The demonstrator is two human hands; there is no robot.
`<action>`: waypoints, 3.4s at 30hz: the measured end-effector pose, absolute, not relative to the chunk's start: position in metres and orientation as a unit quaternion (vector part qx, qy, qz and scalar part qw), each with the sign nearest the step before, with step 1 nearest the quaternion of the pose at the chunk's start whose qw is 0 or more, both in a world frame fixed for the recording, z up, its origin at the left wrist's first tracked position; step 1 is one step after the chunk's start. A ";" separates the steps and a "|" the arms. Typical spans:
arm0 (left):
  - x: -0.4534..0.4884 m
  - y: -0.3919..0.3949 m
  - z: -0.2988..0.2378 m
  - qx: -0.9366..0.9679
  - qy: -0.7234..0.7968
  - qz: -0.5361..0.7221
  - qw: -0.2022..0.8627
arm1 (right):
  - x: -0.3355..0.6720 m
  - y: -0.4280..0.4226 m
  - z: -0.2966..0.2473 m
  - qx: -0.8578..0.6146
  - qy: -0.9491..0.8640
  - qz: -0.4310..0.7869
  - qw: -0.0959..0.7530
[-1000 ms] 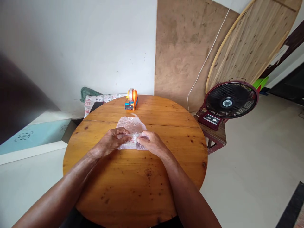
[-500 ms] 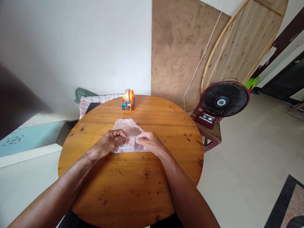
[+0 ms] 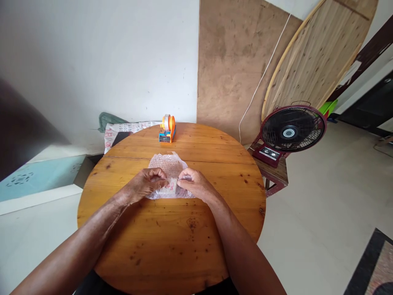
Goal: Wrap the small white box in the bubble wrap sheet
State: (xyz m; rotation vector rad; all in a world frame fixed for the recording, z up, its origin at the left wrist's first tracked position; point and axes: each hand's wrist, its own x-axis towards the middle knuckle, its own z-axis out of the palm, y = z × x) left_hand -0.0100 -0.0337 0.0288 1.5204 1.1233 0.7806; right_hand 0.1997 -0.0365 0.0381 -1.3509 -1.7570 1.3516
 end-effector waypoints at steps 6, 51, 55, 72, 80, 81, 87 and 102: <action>-0.009 -0.035 0.029 0.633 0.460 0.329 0.529 | 0.195 -0.038 0.042 -0.517 -0.699 0.431 0.242; -0.038 -0.035 0.036 0.642 0.614 0.214 0.405 | 0.188 -0.029 0.008 -0.359 -0.816 0.257 0.374; -0.042 -0.038 0.037 0.616 0.648 0.234 0.383 | 0.187 -0.028 0.006 -0.366 -0.815 0.252 0.371; -0.023 -0.048 0.045 0.489 0.708 0.214 0.462 | 0.188 -0.029 0.009 -0.365 -0.816 0.257 0.367; -0.002 -0.042 0.041 0.536 0.711 0.235 0.391 | 0.187 -0.031 0.013 -0.371 -0.816 0.250 0.365; 0.001 -0.044 0.042 0.539 0.707 0.244 0.387 | 0.187 -0.031 0.013 -0.370 -0.816 0.251 0.366; 0.011 -0.057 0.050 0.569 0.670 0.312 0.360 | 0.186 -0.031 0.013 -0.370 -0.817 0.252 0.364; 0.028 -0.070 0.044 0.593 0.635 0.393 0.301 | 0.187 -0.030 0.014 -0.374 -0.814 0.267 0.357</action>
